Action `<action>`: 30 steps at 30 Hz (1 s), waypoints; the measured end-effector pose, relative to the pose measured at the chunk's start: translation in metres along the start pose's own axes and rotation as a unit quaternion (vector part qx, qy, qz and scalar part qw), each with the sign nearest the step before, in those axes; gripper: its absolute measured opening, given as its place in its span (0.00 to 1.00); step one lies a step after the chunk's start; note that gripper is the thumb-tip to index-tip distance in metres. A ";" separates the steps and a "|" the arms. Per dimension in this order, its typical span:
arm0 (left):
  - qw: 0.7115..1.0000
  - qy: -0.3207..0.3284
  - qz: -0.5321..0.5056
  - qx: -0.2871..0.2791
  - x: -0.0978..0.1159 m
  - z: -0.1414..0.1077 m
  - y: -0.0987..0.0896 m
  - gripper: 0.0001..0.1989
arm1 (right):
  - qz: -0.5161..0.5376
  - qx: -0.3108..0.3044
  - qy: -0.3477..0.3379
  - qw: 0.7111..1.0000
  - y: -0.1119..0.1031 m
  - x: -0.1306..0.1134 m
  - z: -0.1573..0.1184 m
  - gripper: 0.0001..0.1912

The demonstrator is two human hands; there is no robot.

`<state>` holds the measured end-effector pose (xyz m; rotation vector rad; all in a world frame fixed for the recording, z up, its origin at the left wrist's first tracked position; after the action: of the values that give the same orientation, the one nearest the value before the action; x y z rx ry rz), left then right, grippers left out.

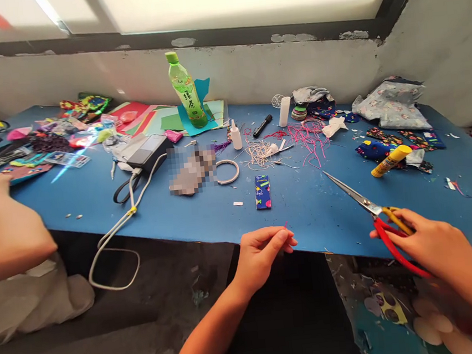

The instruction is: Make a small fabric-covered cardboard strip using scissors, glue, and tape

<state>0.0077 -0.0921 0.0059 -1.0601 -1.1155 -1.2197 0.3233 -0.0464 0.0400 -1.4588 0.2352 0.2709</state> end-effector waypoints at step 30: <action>0.999 0.042 -0.009 0.014 -0.003 -0.023 0.023 0.08 | 0.607 -0.076 -0.127 0.780 0.054 -0.137 -0.034 0.06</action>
<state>0.0321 -0.1130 -0.0013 -0.9710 -1.0772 -1.2472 0.1764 -0.0811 0.0299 -1.2127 0.9448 1.5576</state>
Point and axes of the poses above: each hand's wrist, its own z-axis towards the middle knuckle, its own y-axis out of the palm, x = y × z, the point moved 4 cm from there along z, towards the middle knuckle, and after that the axes turned 12 degrees about z, right-handed, at the moved point
